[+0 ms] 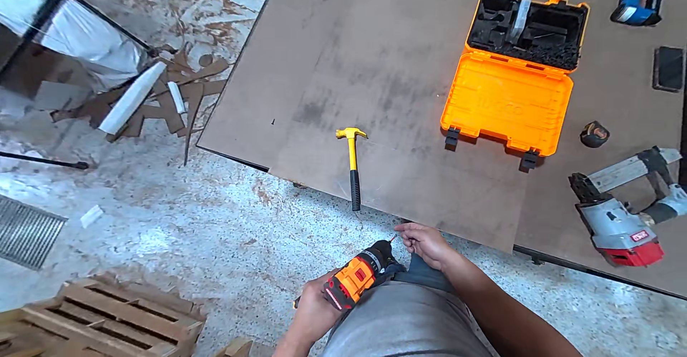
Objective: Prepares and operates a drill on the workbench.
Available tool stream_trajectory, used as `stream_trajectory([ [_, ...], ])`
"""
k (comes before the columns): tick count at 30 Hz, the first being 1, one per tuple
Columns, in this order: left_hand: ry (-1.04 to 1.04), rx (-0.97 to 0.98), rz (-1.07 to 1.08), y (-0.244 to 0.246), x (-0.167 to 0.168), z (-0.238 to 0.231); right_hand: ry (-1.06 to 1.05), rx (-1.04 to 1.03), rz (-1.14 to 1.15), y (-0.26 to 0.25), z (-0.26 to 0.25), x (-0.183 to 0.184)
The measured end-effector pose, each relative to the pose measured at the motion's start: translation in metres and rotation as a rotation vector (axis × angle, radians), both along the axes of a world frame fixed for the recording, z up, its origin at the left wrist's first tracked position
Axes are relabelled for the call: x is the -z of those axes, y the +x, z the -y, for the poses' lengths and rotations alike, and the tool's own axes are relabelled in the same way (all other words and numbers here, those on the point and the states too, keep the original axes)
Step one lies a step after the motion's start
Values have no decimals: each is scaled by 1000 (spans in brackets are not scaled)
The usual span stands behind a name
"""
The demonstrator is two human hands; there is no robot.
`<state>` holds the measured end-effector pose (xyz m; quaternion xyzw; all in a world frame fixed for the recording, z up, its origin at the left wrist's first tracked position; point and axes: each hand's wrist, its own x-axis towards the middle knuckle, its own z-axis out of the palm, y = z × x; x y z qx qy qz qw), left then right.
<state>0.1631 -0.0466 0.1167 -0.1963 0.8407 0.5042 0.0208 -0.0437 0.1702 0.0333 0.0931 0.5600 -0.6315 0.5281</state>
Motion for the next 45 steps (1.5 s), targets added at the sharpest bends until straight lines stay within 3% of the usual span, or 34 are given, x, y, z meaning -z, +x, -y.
stream_trajectory([
  [3, 6, -3, -4, -1, 0, -2, -11, -13, 17, 0, -1, -5],
  [10, 17, 24, -2, 1, 6, -6, -107, 232, 162, 8, 0, -14],
  [26, -28, -22, -114, 5, 12, -15, -157, 343, 201, 21, 3, -25],
  [36, -332, 21, 71, -15, 12, -25, -102, 408, 285, 14, 12, -15],
  [45, -464, 26, 348, -73, 11, -30, -109, 325, 395, -27, 35, 17],
])
